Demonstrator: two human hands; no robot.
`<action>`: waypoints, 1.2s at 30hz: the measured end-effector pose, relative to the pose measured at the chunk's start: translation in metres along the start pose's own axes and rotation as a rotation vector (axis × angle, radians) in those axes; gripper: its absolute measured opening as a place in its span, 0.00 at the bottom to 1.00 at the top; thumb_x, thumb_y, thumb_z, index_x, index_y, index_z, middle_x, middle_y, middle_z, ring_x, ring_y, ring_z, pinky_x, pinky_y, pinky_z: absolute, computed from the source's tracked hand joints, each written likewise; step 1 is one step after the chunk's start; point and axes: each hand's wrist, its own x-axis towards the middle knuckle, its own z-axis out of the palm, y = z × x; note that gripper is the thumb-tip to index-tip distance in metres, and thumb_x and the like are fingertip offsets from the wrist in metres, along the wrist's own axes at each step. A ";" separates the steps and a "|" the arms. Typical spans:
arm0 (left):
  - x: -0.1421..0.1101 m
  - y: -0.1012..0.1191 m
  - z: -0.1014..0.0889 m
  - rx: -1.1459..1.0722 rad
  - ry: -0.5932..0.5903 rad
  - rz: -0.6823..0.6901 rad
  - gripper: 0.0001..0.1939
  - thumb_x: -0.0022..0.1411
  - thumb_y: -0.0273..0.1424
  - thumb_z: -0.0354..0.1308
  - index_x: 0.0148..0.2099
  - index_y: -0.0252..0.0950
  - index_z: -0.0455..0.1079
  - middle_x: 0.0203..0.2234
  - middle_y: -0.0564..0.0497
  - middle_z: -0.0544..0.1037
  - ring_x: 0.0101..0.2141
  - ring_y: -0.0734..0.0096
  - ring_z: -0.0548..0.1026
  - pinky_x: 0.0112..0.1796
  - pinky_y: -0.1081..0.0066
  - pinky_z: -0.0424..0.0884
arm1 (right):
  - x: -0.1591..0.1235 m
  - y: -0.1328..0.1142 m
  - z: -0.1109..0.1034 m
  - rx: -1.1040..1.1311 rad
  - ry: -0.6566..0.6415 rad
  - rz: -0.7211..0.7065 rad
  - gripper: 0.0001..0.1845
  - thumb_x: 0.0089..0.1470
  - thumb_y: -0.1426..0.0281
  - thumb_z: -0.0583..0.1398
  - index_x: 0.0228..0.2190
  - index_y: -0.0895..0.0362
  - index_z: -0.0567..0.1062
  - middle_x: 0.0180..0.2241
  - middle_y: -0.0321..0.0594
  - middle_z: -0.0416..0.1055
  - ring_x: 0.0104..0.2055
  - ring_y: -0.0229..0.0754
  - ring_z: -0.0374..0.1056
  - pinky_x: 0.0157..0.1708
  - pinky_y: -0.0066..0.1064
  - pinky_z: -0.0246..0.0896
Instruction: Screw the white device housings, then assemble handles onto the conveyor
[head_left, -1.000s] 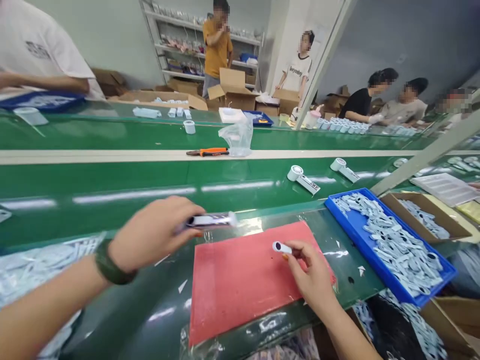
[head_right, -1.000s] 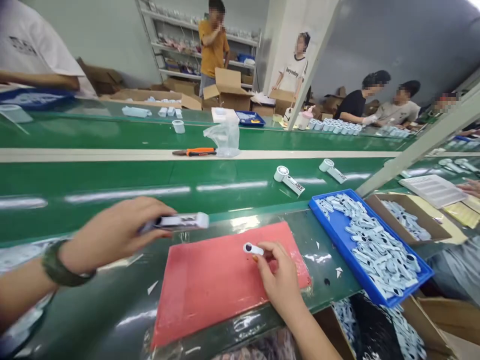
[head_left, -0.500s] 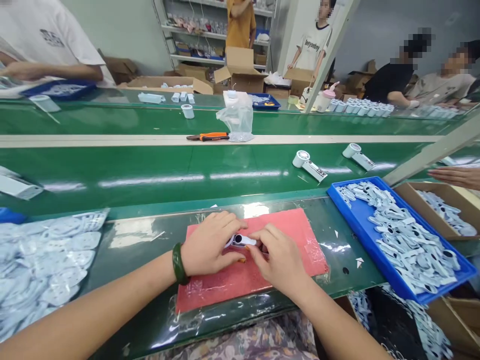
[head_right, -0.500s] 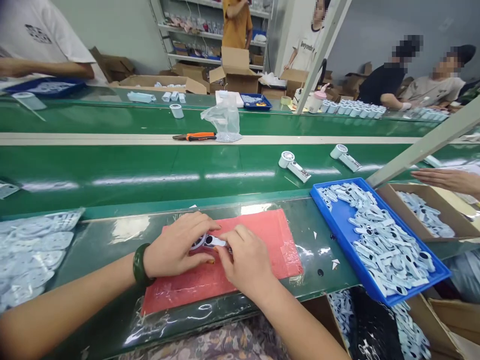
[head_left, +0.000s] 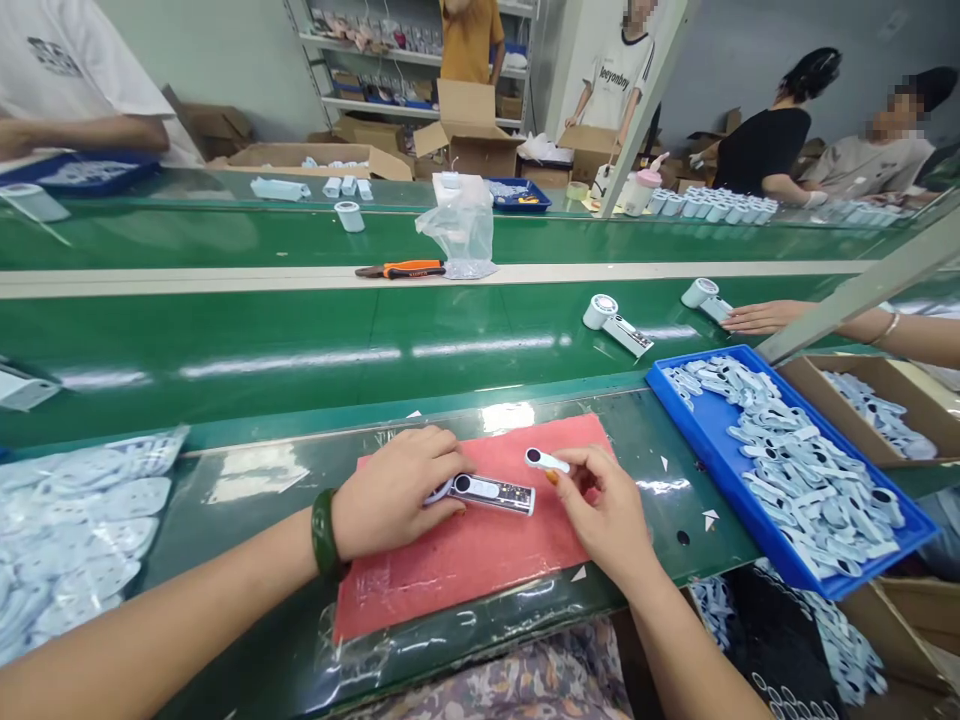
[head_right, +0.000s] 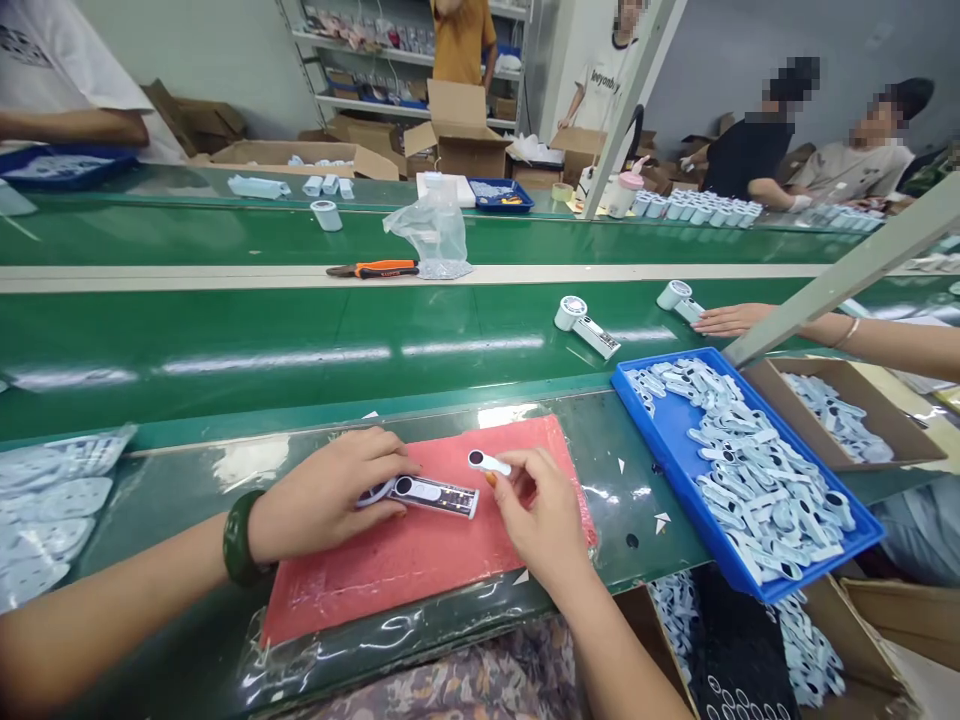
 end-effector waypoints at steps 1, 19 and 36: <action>0.004 -0.002 -0.005 -0.006 -0.023 0.007 0.09 0.70 0.35 0.57 0.48 0.40 0.74 0.41 0.46 0.76 0.41 0.57 0.72 0.42 0.61 0.66 | -0.003 0.006 0.000 0.012 -0.002 0.025 0.09 0.63 0.64 0.61 0.40 0.54 0.79 0.32 0.36 0.73 0.31 0.38 0.68 0.33 0.30 0.63; 0.107 -0.094 -0.068 -0.681 -0.261 -0.067 0.25 0.56 0.56 0.69 0.47 0.44 0.81 0.44 0.45 0.78 0.57 0.46 0.70 0.61 0.48 0.61 | -0.015 0.031 -0.004 0.357 0.031 0.090 0.10 0.63 0.60 0.62 0.38 0.52 0.80 0.29 0.35 0.69 0.30 0.36 0.66 0.30 0.27 0.62; 0.204 -0.133 -0.087 0.418 -0.098 0.232 0.09 0.66 0.32 0.64 0.48 0.43 0.81 0.61 0.43 0.70 0.63 0.41 0.62 0.62 0.39 0.62 | -0.016 0.039 0.006 0.267 0.004 0.033 0.08 0.63 0.59 0.61 0.36 0.49 0.79 0.29 0.35 0.71 0.28 0.39 0.68 0.29 0.27 0.64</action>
